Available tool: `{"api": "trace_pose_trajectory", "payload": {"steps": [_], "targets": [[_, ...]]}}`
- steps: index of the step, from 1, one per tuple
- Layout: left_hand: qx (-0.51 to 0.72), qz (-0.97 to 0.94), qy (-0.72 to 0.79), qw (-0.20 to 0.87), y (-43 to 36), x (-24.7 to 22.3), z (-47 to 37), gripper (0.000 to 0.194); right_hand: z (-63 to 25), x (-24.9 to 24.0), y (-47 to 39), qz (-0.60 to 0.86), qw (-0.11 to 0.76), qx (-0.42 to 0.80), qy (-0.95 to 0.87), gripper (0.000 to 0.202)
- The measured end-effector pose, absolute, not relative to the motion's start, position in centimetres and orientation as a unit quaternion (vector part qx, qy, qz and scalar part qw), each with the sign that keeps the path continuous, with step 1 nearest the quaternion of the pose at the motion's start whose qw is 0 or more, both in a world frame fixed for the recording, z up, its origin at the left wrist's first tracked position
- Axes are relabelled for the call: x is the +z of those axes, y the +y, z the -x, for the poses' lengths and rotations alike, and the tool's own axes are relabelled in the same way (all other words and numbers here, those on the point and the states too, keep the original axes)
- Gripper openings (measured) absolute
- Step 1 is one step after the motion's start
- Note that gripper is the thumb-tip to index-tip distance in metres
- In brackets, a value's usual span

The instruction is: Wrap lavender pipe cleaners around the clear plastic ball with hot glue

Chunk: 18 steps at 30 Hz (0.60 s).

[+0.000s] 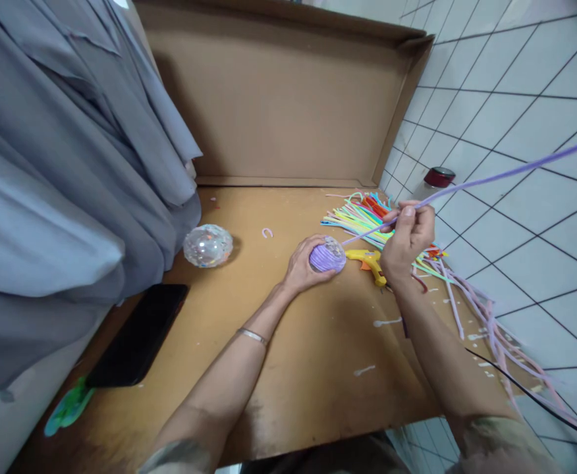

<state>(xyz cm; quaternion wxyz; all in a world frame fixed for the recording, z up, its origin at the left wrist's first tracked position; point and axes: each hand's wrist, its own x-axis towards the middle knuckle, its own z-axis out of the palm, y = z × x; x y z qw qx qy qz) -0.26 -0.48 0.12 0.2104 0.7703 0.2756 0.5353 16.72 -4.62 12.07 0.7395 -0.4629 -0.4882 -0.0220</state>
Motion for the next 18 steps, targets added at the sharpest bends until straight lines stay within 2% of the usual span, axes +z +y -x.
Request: {"api": "trace_pose_trajectory", "payload": {"steps": [6, 11, 18], "targets": [[0.536, -0.771, 0.273, 0.209, -0.4, 0.0, 0.3, 0.067, -15.9, 9.2, -8.6, 0.46, 0.71, 0.025, -0.532, 0.025], [0.539, -0.77, 0.263, 0.217, -0.4, 0.0, 0.5, 0.065, -15.8, 6.2, -10.5, 0.542, 0.589, 0.02, -0.599, 0.02], [0.551, -0.768, 0.242, 0.22, -0.3, 0.0, 0.5, 0.062, -17.6, 2.4, -11.4, 0.543, 0.457, 0.074, -0.7, 0.024]]}}
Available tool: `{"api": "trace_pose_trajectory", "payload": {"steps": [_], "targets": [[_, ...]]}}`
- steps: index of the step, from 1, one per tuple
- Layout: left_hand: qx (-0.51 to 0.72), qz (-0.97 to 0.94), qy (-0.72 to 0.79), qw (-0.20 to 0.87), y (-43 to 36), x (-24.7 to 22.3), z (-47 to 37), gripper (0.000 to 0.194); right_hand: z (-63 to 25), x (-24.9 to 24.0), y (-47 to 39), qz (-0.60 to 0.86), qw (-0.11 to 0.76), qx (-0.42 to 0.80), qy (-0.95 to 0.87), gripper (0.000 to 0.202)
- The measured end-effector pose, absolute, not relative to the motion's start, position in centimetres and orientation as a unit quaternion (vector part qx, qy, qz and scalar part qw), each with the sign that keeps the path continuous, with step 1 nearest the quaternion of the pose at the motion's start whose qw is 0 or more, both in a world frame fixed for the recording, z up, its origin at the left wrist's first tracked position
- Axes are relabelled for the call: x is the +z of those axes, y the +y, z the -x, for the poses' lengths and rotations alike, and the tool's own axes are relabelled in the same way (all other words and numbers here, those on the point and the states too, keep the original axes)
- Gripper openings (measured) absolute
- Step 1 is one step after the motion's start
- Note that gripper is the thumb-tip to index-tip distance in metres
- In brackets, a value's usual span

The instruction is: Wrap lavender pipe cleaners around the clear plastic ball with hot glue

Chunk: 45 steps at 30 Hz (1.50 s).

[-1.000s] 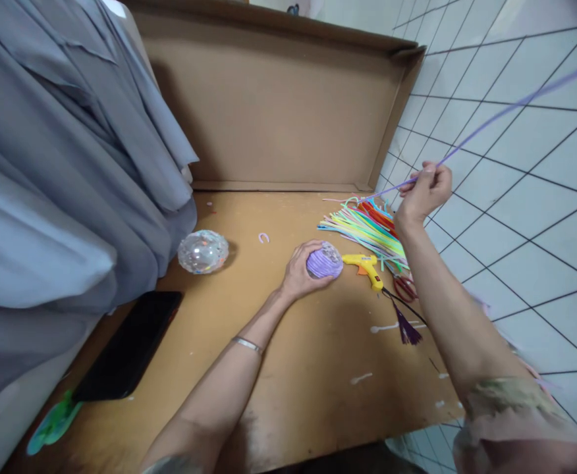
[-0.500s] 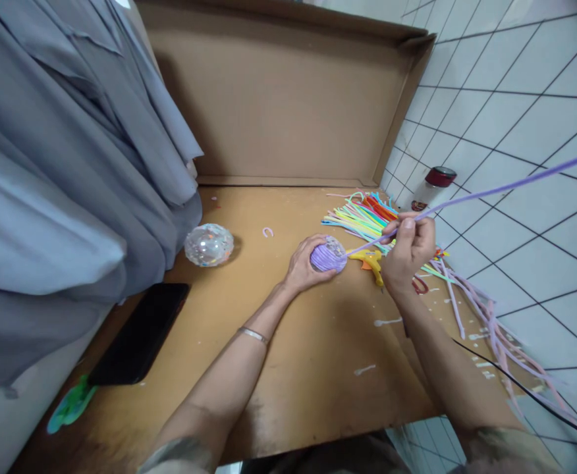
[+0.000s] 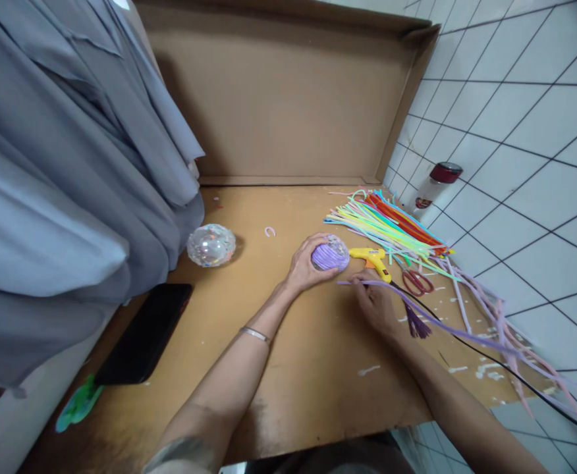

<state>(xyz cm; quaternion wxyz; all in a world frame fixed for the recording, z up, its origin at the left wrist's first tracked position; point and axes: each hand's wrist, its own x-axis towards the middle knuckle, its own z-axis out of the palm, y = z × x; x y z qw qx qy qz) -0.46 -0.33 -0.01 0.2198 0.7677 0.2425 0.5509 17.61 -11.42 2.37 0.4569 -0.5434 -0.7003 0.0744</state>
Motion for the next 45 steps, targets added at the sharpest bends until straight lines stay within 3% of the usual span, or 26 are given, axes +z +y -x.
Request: {"api": "trace_pose_trajectory", "payload": {"steps": [4, 11, 14, 16, 18, 21, 24, 30, 40, 45], "targets": [[0.554, -0.768, 0.239, 0.214, -0.3, -0.1, 0.4, 0.064, -18.5, 1.0, -11.4, 0.578, 0.386, 0.113, -0.71, 0.025], [0.546, -0.769, 0.25, 0.218, -0.2, -0.1, 0.6, 0.065, -18.6, 0.2, -11.1, 0.538, 0.353, 0.093, -0.759, 0.026], [0.542, -0.768, 0.259, 0.221, -0.2, -0.1, 0.6, 0.065, -18.7, 0.7, -11.0, 0.51, 0.332, 0.053, -0.792, 0.038], [0.539, -0.769, 0.261, 0.221, -0.2, -0.1, 0.6, 0.066, -19.0, 1.5, -10.4, 0.58, 0.305, -0.016, -0.755, 0.04], [0.54, -0.771, 0.259, 0.218, -0.2, -0.1, 0.6, 0.067, -19.4, 2.7, -9.4, 0.698, 0.22, -0.085, -0.676, 0.037], [0.539, -0.773, 0.257, 0.214, -0.2, -0.1, 0.5, 0.067, -19.7, 4.2, -7.6, 0.811, 0.059, -0.095, -0.574, 0.059], [0.539, -0.774, 0.252, 0.215, -0.1, -0.1, 0.5, 0.067, -19.7, 4.6, -6.0, 0.843, 0.014, -0.054, -0.536, 0.068], [0.539, -0.77, 0.252, 0.231, -0.1, -0.1, 0.6, 0.067, -19.9, 4.6, -5.4, 0.878, 0.078, 0.021, -0.471, 0.054], [0.534, -0.751, 0.271, 0.278, -0.3, 0.0, 0.5, 0.072, -19.9, 9.1, -3.7, 0.816, 0.334, -0.08, -0.464, 0.051], [0.523, -0.748, 0.285, 0.293, -0.3, -0.1, 0.6, 0.076, -18.4, 8.3, -3.3, 0.765, 0.394, -0.087, -0.502, 0.045]]}}
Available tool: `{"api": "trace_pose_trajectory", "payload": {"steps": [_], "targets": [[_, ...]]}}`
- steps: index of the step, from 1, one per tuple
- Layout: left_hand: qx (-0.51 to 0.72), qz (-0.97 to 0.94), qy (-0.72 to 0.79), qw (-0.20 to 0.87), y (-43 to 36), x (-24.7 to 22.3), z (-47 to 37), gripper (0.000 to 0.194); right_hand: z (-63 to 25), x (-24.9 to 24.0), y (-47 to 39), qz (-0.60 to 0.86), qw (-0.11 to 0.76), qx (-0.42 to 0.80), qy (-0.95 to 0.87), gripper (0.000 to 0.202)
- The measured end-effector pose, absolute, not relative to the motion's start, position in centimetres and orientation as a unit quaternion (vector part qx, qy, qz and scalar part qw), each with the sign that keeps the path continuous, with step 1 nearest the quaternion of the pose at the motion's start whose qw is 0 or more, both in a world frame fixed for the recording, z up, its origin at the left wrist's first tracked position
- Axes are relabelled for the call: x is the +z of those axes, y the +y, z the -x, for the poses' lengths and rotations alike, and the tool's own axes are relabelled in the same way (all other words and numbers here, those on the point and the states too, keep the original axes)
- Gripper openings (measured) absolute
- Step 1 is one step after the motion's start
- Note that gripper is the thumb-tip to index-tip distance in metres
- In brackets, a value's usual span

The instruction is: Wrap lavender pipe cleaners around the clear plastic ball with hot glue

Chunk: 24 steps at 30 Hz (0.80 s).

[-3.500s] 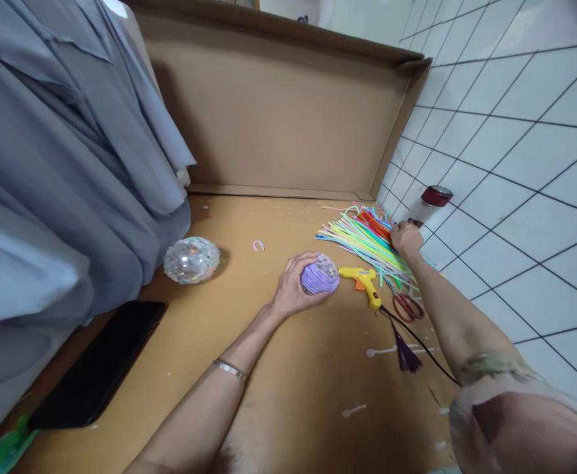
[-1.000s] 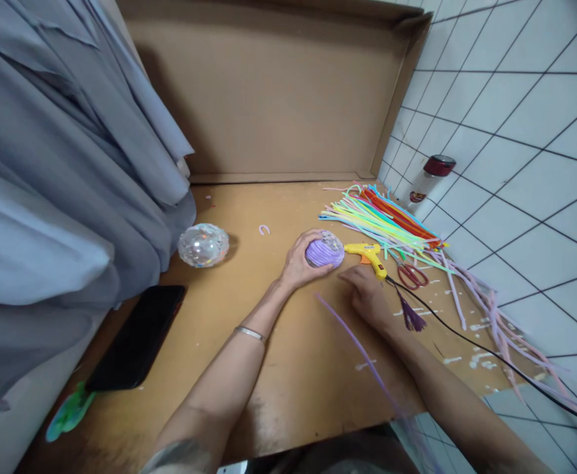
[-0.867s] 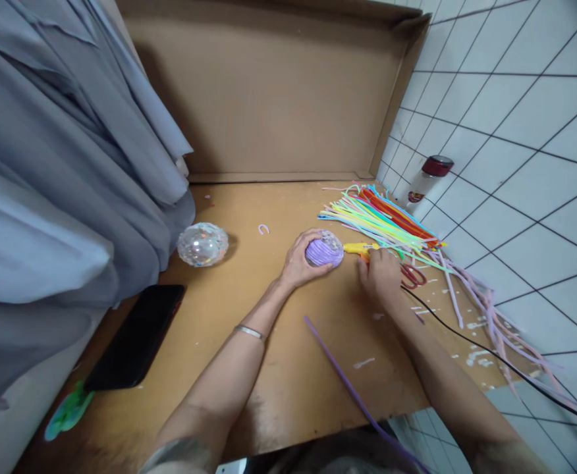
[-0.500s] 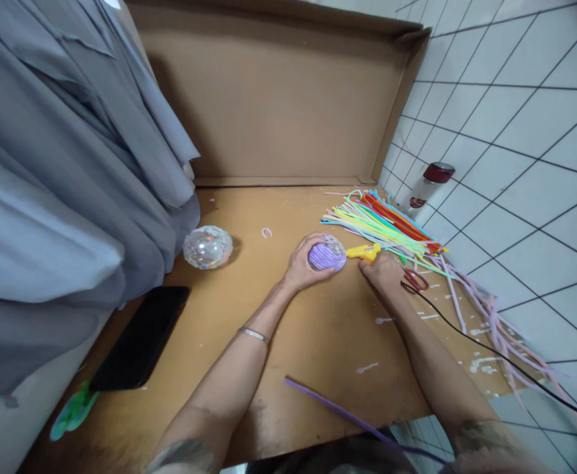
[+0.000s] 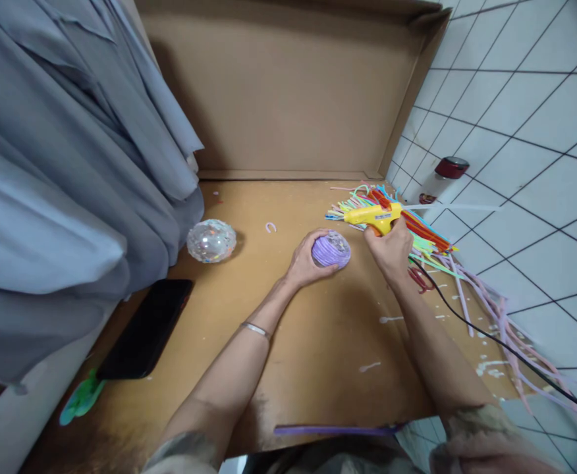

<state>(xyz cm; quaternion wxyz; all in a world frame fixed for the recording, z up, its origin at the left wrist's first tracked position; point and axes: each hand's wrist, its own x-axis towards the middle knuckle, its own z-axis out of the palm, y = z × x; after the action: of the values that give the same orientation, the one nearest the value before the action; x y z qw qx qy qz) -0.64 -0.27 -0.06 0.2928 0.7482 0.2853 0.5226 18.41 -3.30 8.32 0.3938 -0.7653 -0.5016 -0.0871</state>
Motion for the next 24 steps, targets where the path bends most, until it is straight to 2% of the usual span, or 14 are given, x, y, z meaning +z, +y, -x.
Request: {"api": "trace_pose_trajectory", "payload": {"steps": [4, 14, 18, 21, 23, 24], "targets": [[0.533, -0.753, 0.264, 0.281, -0.1, -0.2, 0.7, 0.074, -18.1, 6.5, -4.0, 0.772, 0.382, -0.064, -0.505, 0.046], [0.531, -0.755, 0.281, 0.261, -0.1, -0.2, 0.6, 0.074, -20.6, 4.7, -3.7, 0.856, 0.251, 0.024, -0.451, 0.052], [0.538, -0.759, 0.268, 0.252, -0.2, -0.2, 0.6, 0.072, -20.5, 4.3, -3.8, 0.872, 0.15, 0.044, -0.465, 0.054], [0.547, -0.755, 0.261, 0.253, -0.2, -0.2, 0.6, 0.072, -19.4, 5.3, -5.1, 0.847, 0.067, -0.031, -0.526, 0.053], [0.55, -0.75, 0.261, 0.257, -0.3, -0.1, 0.6, 0.071, -18.7, 6.7, -7.7, 0.805, 0.077, -0.067, -0.584, 0.05], [0.549, -0.75, 0.263, 0.258, -0.3, -0.1, 0.6, 0.071, -18.4, 7.5, -9.6, 0.776, 0.105, -0.04, -0.621, 0.046]]}}
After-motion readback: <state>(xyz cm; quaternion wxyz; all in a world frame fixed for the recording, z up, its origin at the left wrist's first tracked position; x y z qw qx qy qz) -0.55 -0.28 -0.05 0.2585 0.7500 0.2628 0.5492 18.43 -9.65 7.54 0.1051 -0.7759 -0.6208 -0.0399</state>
